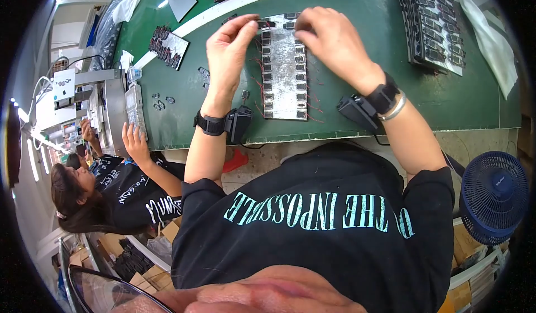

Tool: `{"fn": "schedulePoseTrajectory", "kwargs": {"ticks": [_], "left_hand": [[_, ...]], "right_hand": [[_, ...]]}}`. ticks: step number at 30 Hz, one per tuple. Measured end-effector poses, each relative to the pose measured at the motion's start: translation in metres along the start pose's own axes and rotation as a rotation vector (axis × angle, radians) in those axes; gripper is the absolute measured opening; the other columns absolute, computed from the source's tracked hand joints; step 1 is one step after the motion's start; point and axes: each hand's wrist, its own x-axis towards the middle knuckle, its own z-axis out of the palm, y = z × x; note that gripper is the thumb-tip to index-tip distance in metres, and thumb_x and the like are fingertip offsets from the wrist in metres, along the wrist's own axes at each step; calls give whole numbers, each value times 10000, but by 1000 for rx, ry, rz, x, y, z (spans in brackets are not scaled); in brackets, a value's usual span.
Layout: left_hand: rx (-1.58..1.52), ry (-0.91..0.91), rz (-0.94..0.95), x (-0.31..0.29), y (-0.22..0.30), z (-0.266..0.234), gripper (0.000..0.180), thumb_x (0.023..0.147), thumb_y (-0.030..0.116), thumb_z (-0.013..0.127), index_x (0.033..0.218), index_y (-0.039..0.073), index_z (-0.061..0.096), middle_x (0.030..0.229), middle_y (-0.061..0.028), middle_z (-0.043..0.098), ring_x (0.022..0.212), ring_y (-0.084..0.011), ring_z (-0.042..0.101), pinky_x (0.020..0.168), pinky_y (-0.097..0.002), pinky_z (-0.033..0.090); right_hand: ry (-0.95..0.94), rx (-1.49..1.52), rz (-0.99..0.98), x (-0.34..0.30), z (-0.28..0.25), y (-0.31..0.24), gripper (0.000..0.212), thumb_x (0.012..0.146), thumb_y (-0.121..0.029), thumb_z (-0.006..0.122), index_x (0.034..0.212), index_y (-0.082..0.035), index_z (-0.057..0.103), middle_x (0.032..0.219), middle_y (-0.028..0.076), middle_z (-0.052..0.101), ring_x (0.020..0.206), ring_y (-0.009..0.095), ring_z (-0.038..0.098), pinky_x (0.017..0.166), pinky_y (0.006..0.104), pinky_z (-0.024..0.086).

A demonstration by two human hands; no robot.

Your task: The person picks up a speaker and a frame by hand, aligns them, and presses them together. They then place the assembled unit onto a tray and repeat the process for additional speakers.

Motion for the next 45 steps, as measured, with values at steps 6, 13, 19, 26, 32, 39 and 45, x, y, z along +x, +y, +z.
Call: {"fn": "schedulePoseTrajectory", "kwargs": {"ticks": [6, 13, 19, 26, 32, 39, 45], "left_hand": [[542, -153, 83, -2, -5, 16, 172, 842, 148, 717, 985, 52, 730, 906, -33, 704, 833, -140, 621, 786, -300, 491], [895, -127, 486, -5, -8, 26, 113, 793, 156, 719, 868, 71, 717, 808, -58, 671, 866, -253, 593, 889, -389, 439], [1026, -248, 631, -4, -8, 25, 124, 789, 169, 723, 874, 80, 709, 852, -71, 663, 881, -279, 592, 880, -404, 442], [1005, -234, 576, -1, -9, 17, 131, 780, 169, 728, 860, 70, 696, 853, -85, 669, 883, -287, 600, 832, -412, 467], [1004, -104, 617, -23, 14, -27, 114, 775, 169, 729, 822, 72, 692, 839, -88, 669, 869, -291, 604, 808, -418, 480], [1294, 19, 377, -50, 12, -113, 73, 770, 119, 726, 806, 61, 701, 834, -86, 663, 864, -286, 601, 803, -398, 494], [1391, -86, 364, -47, 13, -115, 94, 766, 93, 722, 848, 61, 690, 844, -96, 653, 866, -289, 601, 796, -396, 499]], "right_hand": [[97, 404, 262, 9, -33, 6, 151, 913, -128, 660, 1025, -26, 659, 898, -18, 653, 826, 50, 578, 767, 216, 467], [119, 552, 242, 10, -31, -1, 198, 930, -148, 655, 1088, -29, 674, 940, -24, 664, 855, 38, 584, 797, 196, 464], [100, 512, 194, 7, -26, 2, 201, 931, -143, 653, 1093, -27, 673, 948, -25, 665, 867, 38, 587, 803, 196, 465], [62, 526, 188, 10, -14, -4, 207, 934, -133, 649, 1106, -20, 665, 973, -10, 663, 878, 53, 588, 807, 197, 460], [20, 650, 217, 5, -16, 13, 228, 948, -153, 636, 1115, 2, 650, 1023, 48, 687, 925, 116, 631, 863, 235, 473], [-103, 966, 359, 13, -5, 11, 258, 1000, -164, 561, 1207, -9, 578, 1082, 85, 673, 888, 103, 628, 874, 257, 499], [-175, 967, 370, 12, 2, 5, 252, 999, -166, 562, 1194, -9, 585, 1103, 87, 667, 890, 88, 623, 867, 250, 497]]}}
